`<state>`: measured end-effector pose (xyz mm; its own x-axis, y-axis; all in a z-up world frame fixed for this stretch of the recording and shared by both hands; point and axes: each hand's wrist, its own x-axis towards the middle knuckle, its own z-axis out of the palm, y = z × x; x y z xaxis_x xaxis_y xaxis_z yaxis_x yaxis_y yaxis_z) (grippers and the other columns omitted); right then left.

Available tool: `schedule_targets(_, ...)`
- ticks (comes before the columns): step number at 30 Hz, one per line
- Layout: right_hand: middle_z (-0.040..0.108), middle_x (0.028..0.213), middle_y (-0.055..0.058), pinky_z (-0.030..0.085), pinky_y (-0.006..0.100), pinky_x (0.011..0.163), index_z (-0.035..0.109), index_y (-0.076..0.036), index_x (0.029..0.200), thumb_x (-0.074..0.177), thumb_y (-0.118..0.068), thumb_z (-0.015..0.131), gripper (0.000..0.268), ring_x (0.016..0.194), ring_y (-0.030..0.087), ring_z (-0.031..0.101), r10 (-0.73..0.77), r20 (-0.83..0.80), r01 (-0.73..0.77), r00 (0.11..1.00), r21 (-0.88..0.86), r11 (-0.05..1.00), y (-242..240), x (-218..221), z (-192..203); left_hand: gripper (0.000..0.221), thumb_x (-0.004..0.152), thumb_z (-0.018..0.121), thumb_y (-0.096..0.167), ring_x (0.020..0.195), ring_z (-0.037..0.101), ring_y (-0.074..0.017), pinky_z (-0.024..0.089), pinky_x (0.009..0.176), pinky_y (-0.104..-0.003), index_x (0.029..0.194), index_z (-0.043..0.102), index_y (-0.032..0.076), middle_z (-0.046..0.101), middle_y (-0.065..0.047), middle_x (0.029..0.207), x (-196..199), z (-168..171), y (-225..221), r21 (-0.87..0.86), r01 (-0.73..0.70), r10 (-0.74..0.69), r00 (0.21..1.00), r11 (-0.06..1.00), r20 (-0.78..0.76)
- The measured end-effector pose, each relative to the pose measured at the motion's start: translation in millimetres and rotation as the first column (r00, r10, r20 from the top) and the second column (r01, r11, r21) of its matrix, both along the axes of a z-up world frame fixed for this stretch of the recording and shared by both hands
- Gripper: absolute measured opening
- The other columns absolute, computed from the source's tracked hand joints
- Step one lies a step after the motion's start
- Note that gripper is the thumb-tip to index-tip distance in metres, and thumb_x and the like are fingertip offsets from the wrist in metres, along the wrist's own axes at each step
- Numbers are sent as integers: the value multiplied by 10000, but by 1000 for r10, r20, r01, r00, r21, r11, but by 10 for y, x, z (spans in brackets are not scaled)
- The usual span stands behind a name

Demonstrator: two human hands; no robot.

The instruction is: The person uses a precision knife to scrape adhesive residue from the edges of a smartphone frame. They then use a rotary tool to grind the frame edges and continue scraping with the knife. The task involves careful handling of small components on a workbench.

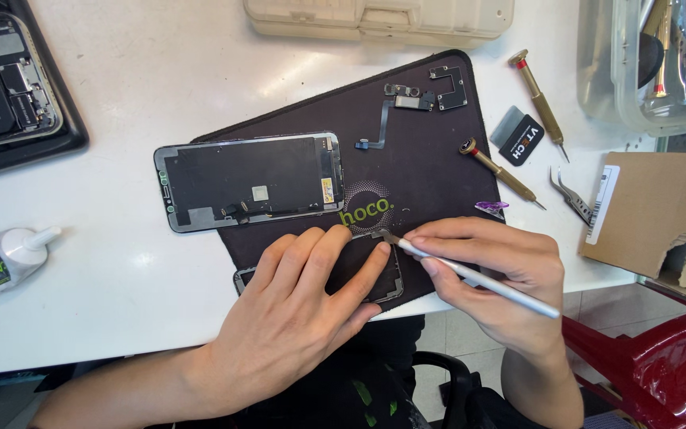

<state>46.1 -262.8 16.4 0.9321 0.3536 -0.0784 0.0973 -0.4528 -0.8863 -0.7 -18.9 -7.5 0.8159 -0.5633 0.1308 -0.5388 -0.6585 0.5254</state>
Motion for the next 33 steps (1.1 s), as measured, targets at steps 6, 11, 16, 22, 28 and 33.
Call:
schedule_targets(6,776,1041,161,636,241,727,763,-13,1059,821,11,764,239,855,167,775,13,19,-13,1000,-23,1000,31,-12,4,596,953,657,461,1199,465,-353,415,988,-482,1417,595,92,476,-216,1272,-7,-14,14,-10,2,-2,1000,1000,-3)
schedule_targets(11,767,1044,163,634,232,720,759,-10,1045,810,17,764,236,851,164,771,17,36,-16,999,-32,999,11,20,23,599,950,661,456,1204,465,-350,413,1001,-480,1416,596,87,483,-208,1271,3,1,10,-15,2,-2,1000,1000,-8)
schedule_targets(16,775,1025,150,623,221,678,764,-13,1043,804,27,766,243,814,152,772,36,36,-35,999,-43,998,70,18,49,600,948,667,451,1203,464,-344,409,1007,-474,1416,597,83,490,-205,1265,4,-2,19,-12,6,-6,1000,1000,-1)
schedule_targets(22,767,1040,155,631,238,731,760,-3,1048,810,27,766,240,867,166,771,78,56,-76,995,-49,996,43,81,73,605,951,663,453,1202,463,-345,406,1008,-473,1419,596,76,490,-209,1265,9,-5,20,-14,12,-12,1000,1000,0)
schedule_targets(28,769,1040,152,619,231,732,758,6,1069,821,28,761,249,864,160,766,115,35,-115,993,-6,993,69,90,70,600,952,656,453,1202,459,-351,401,1001,-476,1413,593,73,490,-218,1267,6,-19,7,-18,13,-13,1000,1000,1)
schedule_targets(33,773,1016,150,602,228,702,763,8,1062,812,39,756,252,825,155,758,101,24,-100,995,-47,994,46,130,99,609,959,649,451,1207,457,-349,401,1011,-479,1425,584,65,490,-217,1267,5,-6,22,-20,17,-17,1000,1000,-8)
